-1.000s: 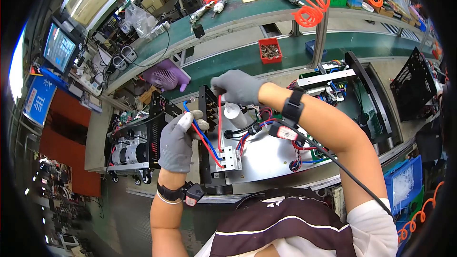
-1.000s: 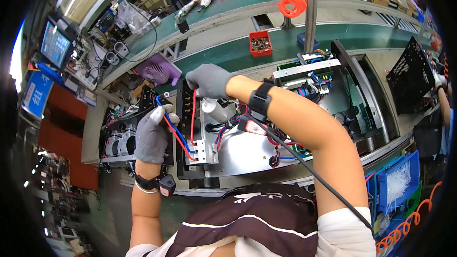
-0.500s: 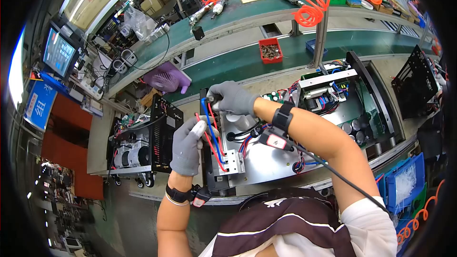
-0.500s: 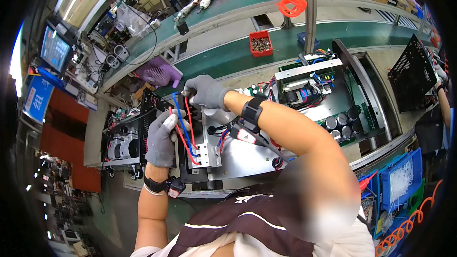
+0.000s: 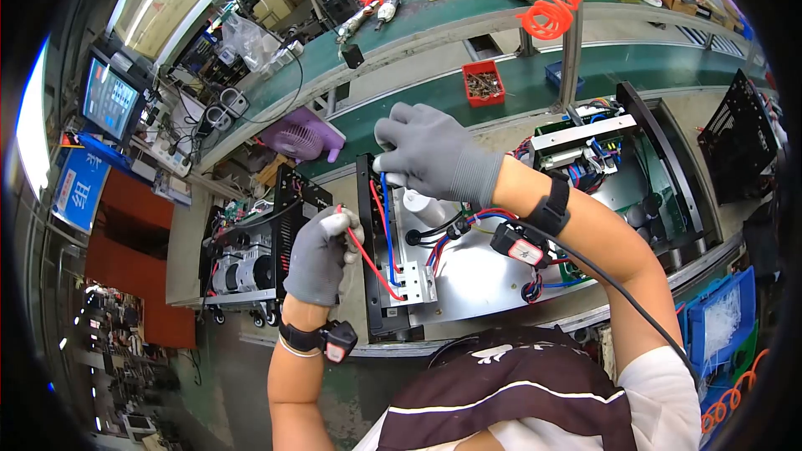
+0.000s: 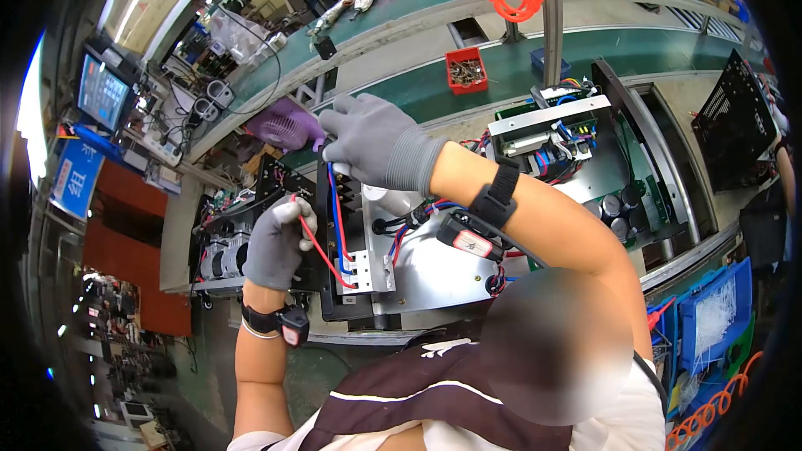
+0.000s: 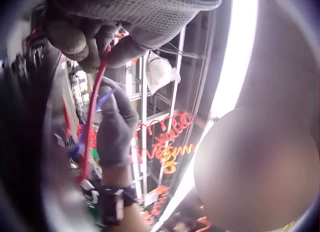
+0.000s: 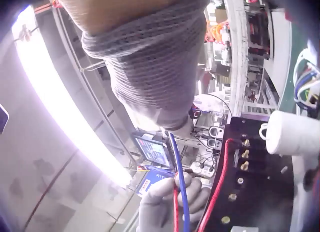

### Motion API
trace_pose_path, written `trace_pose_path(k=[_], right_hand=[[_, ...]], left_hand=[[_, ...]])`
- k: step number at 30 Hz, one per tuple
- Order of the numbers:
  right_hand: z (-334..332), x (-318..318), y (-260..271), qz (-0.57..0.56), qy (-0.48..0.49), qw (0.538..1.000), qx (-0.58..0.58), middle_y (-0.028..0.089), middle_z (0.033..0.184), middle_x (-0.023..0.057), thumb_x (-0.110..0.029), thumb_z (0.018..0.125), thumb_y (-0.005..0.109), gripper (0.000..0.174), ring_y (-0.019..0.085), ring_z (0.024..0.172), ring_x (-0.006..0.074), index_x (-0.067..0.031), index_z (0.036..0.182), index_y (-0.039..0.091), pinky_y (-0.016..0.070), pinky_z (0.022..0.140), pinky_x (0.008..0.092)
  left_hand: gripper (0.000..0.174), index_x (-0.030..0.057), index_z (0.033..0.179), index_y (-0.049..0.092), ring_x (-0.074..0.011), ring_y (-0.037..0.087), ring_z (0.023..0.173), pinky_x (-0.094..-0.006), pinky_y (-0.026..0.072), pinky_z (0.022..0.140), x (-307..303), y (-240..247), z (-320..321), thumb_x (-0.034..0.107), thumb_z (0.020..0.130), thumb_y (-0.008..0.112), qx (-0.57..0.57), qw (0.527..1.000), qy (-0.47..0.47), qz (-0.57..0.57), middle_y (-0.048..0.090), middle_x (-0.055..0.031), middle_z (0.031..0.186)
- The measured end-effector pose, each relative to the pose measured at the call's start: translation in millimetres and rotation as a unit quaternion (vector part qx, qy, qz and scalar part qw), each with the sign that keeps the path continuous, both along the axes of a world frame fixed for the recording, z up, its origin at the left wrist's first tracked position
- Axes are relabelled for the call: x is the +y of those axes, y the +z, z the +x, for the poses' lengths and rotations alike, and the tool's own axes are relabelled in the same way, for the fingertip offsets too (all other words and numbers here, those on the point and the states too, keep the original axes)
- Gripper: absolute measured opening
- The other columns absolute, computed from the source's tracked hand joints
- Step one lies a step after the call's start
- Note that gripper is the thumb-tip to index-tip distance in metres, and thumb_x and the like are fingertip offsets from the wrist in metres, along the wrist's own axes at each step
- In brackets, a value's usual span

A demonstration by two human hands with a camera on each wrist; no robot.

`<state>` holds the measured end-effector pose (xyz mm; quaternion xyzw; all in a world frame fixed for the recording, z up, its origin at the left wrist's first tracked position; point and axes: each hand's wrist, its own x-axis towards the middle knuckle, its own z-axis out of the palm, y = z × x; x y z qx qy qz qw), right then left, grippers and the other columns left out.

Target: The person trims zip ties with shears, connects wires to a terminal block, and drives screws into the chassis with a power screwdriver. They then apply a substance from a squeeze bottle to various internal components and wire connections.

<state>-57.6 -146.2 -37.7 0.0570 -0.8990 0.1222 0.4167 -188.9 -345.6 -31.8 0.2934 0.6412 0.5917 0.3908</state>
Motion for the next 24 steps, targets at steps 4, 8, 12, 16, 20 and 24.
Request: trace_pose_path(k=[4,8,12,16,20,24], right_hand=[[-6,-2,-14,0.102,-0.092,0.981,-0.140,0.057,0.084,0.0071,-0.019,0.074,0.064,0.011,0.057,0.086,0.0275,-0.0099,0.078,0.061,0.0473,0.069,0.0411],[-28,-4,-37,-0.115,-0.043,0.960,-0.252,0.065,0.083,0.0140,-0.008,0.075,0.060,0.016,0.064,0.084,0.0321,-0.0083,0.091,0.059,0.0492,0.073,0.0429],[-35,-5,-53,-0.239,0.027,0.949,-0.206,0.067,0.083,0.0119,-0.008,0.074,0.063,0.016,0.064,0.084,0.0320,-0.0076,0.090,0.059,0.0494,0.072,0.0408],[-39,-6,-58,-0.302,0.057,0.941,-0.142,0.067,0.082,0.0114,-0.010,0.073,0.065,0.015,0.065,0.081,0.0311,-0.0058,0.086,0.060,0.0499,0.070,0.0380],[-42,-8,-59,-0.336,0.061,0.930,-0.138,0.067,0.081,0.0115,-0.011,0.073,0.066,0.014,0.065,0.079,0.0306,-0.0055,0.084,0.062,0.0502,0.069,0.0375],[-44,-12,-60,-0.357,0.059,0.923,-0.134,0.067,0.080,0.0122,-0.012,0.073,0.065,0.013,0.065,0.078,0.0307,-0.0067,0.085,0.064,0.0504,0.069,0.0372]], left_hand=[[0.026,0.0095,0.079,0.051,-0.0150,0.042,0.050,-0.0241,0.0348,0.046,-1,-4,-5,0.031,0.092,0.049,-0.128,0.992,0.006,0.011,0.044,-0.0029,0.059],[0.027,0.0067,0.076,0.058,-0.0122,0.048,0.054,-0.0231,0.0367,0.049,-2,20,7,0.026,0.093,0.048,0.258,0.962,0.044,-0.079,0.057,-0.0070,0.067],[0.019,0.0004,0.091,0.060,-0.0313,0.060,0.072,-0.0371,0.0450,0.063,-12,7,-10,0.018,0.090,0.053,0.611,0.788,0.018,-0.074,0.061,-0.0142,0.078],[0.016,-0.0005,0.093,0.062,-0.0329,0.059,0.075,-0.0363,0.0463,0.067,-13,11,-2,0.013,0.088,0.054,0.625,0.778,0.029,-0.055,0.061,-0.0171,0.081],[0.017,-0.0014,0.099,0.064,-0.0203,0.060,0.069,-0.0295,0.0459,0.065,-8,21,13,0.009,0.087,0.057,0.523,0.851,0.043,-0.026,0.062,-0.0132,0.079],[0.019,-0.0025,0.101,0.066,-0.0057,0.054,0.067,-0.0215,0.0435,0.062,4,26,26,0.005,0.084,0.063,0.425,0.902,0.068,0.021,0.063,-0.0061,0.077]])
